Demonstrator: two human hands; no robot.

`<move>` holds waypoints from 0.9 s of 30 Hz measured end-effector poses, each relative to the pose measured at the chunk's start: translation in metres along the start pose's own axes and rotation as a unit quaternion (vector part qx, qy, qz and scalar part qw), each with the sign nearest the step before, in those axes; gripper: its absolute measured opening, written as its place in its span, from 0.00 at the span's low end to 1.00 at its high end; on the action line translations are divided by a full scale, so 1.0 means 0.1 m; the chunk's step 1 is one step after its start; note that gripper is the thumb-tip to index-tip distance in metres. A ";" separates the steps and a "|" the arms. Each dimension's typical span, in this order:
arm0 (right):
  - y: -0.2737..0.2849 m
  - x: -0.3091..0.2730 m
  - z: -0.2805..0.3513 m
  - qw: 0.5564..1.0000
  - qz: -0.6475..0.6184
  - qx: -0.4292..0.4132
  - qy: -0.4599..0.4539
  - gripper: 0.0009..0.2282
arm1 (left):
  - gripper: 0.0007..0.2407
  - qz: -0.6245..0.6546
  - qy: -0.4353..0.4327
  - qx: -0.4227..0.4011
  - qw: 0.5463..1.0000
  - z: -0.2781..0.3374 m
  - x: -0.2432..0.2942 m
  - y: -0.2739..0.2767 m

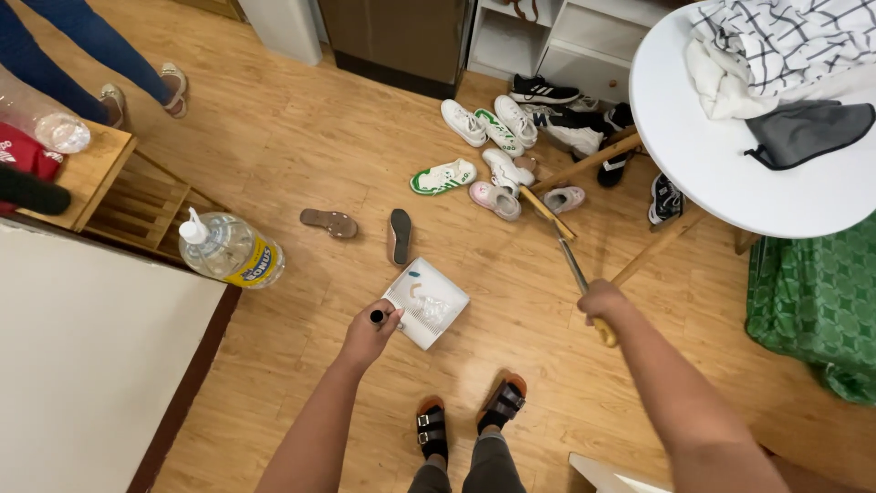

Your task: The person sweeps debris from the wooden floor into a dustpan using a broom. After collecting the dirt, they place the dustpan and broom against a wall. They then pick up a dark cloth from a white chair and place it on a white shelf next to a vase of flowers.

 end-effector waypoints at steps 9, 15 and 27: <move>-1.69 0.63 0.04 0.999 0.000 -0.029 -0.036 0.15 | 0.10 -0.001 0.054 -0.010 0.998 0.00 0.04 0.00; -1.50 0.59 1.06 0.997 0.013 -0.080 -0.014 0.18 | 0.10 0.033 0.027 -0.011 0.999 -0.18 -0.12 -0.05; -0.25 0.49 1.21 0.999 -0.036 -0.014 0.027 0.28 | 0.10 0.070 -0.031 0.038 0.996 -0.14 -0.39 -0.04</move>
Point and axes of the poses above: each hand's wrist, its own z-axis away from the middle knuckle, its own y-axis out of the back of the hand, x = y × z, the point moved 1 cm from there along -z, towards the middle knuckle, and after that the axes turned 3 degrees about x, right-handed, at the moved point
